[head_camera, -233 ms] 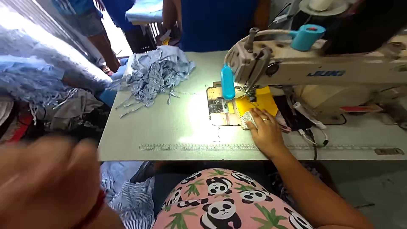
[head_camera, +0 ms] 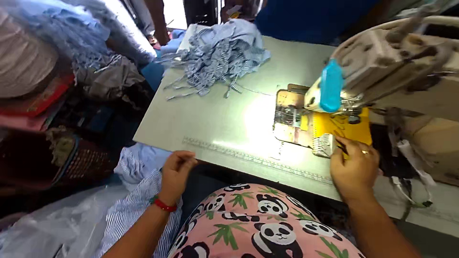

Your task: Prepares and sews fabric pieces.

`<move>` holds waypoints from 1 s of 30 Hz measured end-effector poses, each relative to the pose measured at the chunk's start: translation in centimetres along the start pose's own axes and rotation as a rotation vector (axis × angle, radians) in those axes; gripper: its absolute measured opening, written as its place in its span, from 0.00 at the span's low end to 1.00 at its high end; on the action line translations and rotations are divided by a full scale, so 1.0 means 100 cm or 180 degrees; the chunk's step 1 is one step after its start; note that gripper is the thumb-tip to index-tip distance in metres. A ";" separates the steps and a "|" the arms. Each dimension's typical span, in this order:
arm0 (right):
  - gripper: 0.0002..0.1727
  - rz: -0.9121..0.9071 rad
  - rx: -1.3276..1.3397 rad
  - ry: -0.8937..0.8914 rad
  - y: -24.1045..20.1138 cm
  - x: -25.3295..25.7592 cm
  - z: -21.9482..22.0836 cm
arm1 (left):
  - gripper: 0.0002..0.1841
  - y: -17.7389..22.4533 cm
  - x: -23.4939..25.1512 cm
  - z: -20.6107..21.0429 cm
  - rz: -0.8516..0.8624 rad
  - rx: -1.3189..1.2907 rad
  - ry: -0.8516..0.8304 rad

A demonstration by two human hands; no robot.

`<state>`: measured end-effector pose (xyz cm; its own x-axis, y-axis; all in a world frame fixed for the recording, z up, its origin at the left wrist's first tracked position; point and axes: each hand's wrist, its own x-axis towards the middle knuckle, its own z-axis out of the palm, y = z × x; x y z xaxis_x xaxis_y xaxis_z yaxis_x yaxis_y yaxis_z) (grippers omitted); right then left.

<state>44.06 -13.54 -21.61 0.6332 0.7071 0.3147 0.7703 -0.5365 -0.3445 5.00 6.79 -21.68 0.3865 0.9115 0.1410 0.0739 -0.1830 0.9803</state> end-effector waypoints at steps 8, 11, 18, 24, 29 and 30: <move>0.23 0.0170 -0.0018 0.0041 0.007 -0.004 -0.007 | 0.15 -0.080 0.012 -0.098 -0.1042 0.2361 0.0095; 0.23 0.0258 -0.0194 0.0070 0.009 -0.013 -0.010 | 0.18 -0.145 0.040 -0.142 -0.1988 0.2911 -0.0333; 0.20 0.0050 -0.0587 0.0038 0.003 -0.028 -0.023 | 0.36 -0.217 0.054 -0.148 -0.2698 0.3672 -0.0998; 0.19 0.0170 -0.0796 0.0154 0.009 -0.043 -0.029 | 0.29 -0.231 0.050 -0.155 -0.2859 0.3694 -0.1463; 0.18 0.0053 -0.0839 0.0414 0.011 -0.041 -0.023 | 0.23 -0.215 0.056 -0.148 -0.2417 0.3923 -0.1208; 0.19 -0.0036 -0.0826 0.0539 0.011 -0.041 -0.022 | 0.23 -0.211 0.059 -0.149 -0.2386 0.3745 -0.1110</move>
<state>42.49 -18.01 -21.31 0.6112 0.6385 0.4677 0.7569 -0.6443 -0.1096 -7.96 21.51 -39.46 0.1055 0.8239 -0.5568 0.9931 -0.0586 0.1014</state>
